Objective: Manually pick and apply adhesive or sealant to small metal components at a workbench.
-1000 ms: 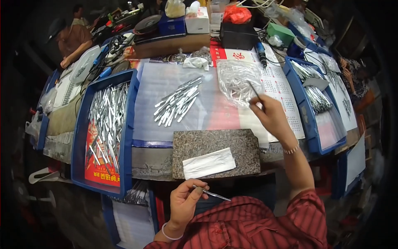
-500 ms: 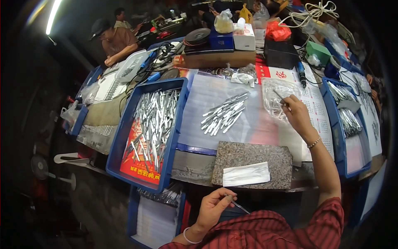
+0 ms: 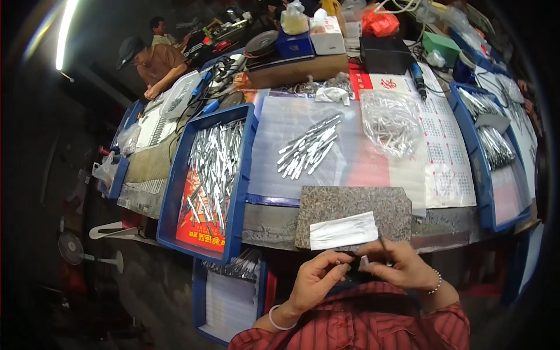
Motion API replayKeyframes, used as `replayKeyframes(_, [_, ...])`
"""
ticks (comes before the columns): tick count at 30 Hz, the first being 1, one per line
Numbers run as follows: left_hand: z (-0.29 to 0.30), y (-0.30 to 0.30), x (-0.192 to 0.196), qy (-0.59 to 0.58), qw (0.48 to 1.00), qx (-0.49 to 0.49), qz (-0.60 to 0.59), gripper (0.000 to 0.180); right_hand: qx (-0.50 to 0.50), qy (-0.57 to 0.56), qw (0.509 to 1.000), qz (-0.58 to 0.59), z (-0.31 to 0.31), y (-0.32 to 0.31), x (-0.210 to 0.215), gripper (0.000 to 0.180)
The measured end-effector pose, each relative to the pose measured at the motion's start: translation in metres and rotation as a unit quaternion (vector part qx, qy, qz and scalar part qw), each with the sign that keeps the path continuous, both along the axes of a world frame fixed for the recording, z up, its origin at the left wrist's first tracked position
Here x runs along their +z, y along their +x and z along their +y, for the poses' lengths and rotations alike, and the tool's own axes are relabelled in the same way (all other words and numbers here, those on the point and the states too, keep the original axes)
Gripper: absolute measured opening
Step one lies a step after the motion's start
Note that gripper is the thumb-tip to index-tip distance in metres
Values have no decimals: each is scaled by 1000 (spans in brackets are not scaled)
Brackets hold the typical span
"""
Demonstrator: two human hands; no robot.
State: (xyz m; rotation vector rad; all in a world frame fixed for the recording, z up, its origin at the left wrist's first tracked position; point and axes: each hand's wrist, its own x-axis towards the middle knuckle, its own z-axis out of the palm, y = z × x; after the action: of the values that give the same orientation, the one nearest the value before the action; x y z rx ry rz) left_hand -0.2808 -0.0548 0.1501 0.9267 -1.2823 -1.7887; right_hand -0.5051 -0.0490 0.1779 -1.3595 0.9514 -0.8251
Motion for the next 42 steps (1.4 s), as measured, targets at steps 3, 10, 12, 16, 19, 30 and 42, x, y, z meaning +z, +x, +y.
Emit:
replayKeyframes(3, [-2,-3,5,-55,994,-49,-79,17,46,-21,996,73,6,4,-9,51])
replayKeyframes(10, [0,-7,12,-61,991,-54,-110,9,66,185,961,-196,4,4,-24,46])
replayKeyframes(12, [0,-5,4,17,999,0,-44,11,48,204,956,-207,5,2,-22,41])
replayKeyframes(16, [-3,-4,-6,56,995,79,-3,12,6,245,954,-171,9,-5,-30,32])
replayKeyframes(19, [-4,-5,-9,63,994,94,9,12,-39,184,975,-121,16,1,-35,27])
replayKeyframes(30, [-3,-5,-15,81,991,89,65,19,-86,-45,994,46,21,17,-29,24])
replayKeyframes(42, [-2,-1,-21,105,981,102,130,24,-55,-227,960,155,23,24,-24,39])
